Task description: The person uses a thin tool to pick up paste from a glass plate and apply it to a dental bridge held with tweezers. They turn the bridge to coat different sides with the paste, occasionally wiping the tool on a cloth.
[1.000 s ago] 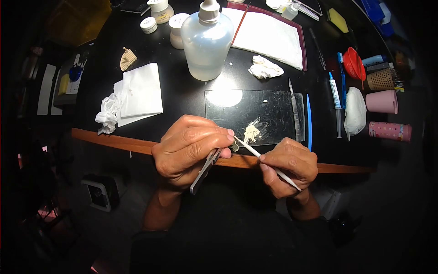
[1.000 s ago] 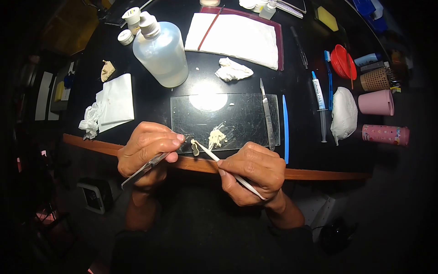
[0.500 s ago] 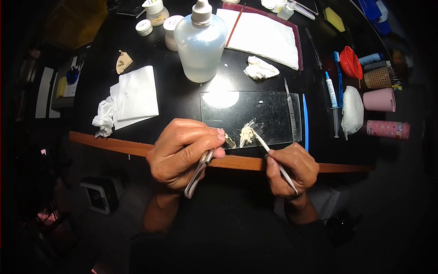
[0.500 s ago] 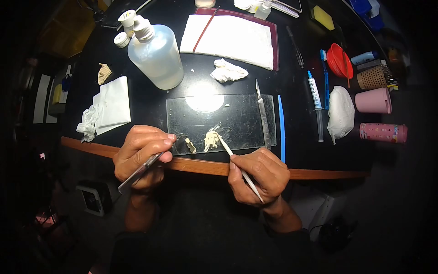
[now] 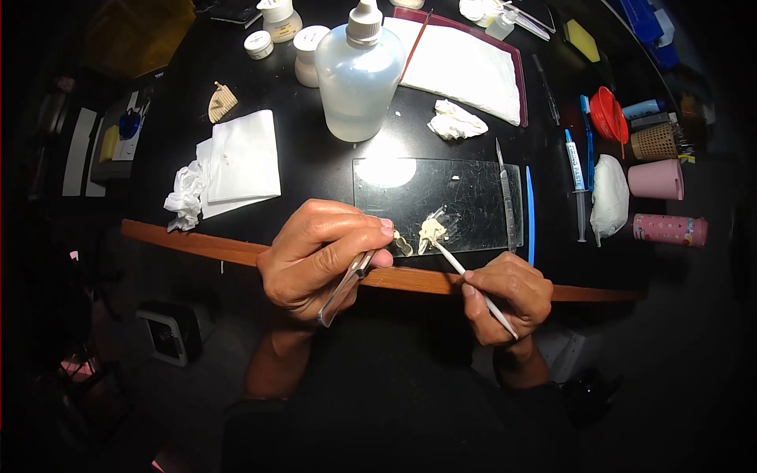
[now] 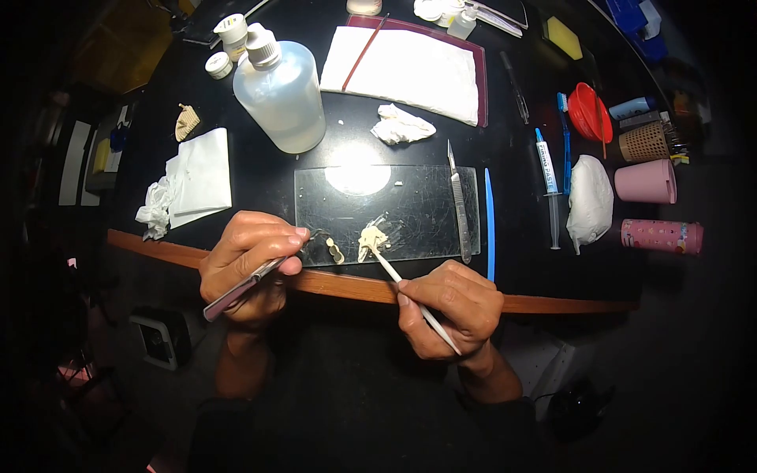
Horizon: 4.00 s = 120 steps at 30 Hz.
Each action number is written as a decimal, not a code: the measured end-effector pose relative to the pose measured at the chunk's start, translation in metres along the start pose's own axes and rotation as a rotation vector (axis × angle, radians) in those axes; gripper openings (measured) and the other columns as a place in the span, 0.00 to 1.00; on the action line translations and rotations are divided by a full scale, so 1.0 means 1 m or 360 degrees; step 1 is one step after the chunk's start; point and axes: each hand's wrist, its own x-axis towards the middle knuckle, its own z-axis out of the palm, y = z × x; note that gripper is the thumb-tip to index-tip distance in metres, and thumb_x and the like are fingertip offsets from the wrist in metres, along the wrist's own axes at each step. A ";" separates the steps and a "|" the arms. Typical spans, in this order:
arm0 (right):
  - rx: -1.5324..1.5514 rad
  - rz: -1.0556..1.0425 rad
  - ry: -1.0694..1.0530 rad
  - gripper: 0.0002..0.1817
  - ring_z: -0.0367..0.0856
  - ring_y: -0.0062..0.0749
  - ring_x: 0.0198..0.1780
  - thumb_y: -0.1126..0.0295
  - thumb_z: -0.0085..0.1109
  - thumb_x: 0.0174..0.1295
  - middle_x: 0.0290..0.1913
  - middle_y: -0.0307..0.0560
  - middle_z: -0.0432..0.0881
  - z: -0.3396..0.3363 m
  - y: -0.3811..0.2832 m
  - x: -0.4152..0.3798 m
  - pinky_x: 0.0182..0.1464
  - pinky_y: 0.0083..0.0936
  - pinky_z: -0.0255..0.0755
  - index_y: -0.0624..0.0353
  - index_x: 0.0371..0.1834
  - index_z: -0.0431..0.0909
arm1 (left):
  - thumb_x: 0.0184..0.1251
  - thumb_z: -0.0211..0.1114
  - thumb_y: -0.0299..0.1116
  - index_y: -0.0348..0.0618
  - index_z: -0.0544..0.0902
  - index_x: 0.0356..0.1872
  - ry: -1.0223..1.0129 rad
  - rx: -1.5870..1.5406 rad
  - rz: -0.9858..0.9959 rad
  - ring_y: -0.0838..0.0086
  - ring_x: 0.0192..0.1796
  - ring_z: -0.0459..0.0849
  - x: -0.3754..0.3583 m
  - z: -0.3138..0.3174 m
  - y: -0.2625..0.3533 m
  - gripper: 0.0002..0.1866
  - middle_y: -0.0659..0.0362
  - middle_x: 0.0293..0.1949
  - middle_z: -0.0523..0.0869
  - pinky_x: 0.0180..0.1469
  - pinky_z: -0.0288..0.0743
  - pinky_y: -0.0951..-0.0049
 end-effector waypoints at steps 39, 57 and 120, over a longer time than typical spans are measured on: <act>0.0219 -0.0127 -0.0006 0.09 0.86 0.27 0.22 0.85 0.72 0.50 0.26 0.49 0.90 0.017 0.008 0.019 0.26 0.21 0.73 0.68 0.36 0.91 | 0.65 0.81 0.30 0.34 0.93 0.42 -0.0016 0.0060 0.0047 0.61 0.40 0.94 -0.001 0.003 -0.003 0.10 0.54 0.37 0.95 0.41 0.86 0.66; 0.0188 -0.0145 0.0015 0.11 0.86 0.29 0.23 0.87 0.71 0.49 0.26 0.49 0.90 0.017 0.007 0.018 0.27 0.22 0.73 0.68 0.37 0.90 | 0.65 0.82 0.32 0.35 0.93 0.41 0.0000 0.0064 0.0003 0.63 0.41 0.94 -0.001 0.003 -0.001 0.11 0.55 0.37 0.95 0.42 0.86 0.67; 0.0353 -0.0071 -0.0105 0.11 0.85 0.27 0.23 0.87 0.69 0.49 0.25 0.47 0.89 0.010 0.008 0.018 0.28 0.22 0.72 0.67 0.37 0.90 | 0.63 0.83 0.30 0.36 0.94 0.42 -0.0051 0.0059 0.0092 0.64 0.39 0.94 0.000 0.002 0.001 0.11 0.55 0.37 0.96 0.41 0.88 0.69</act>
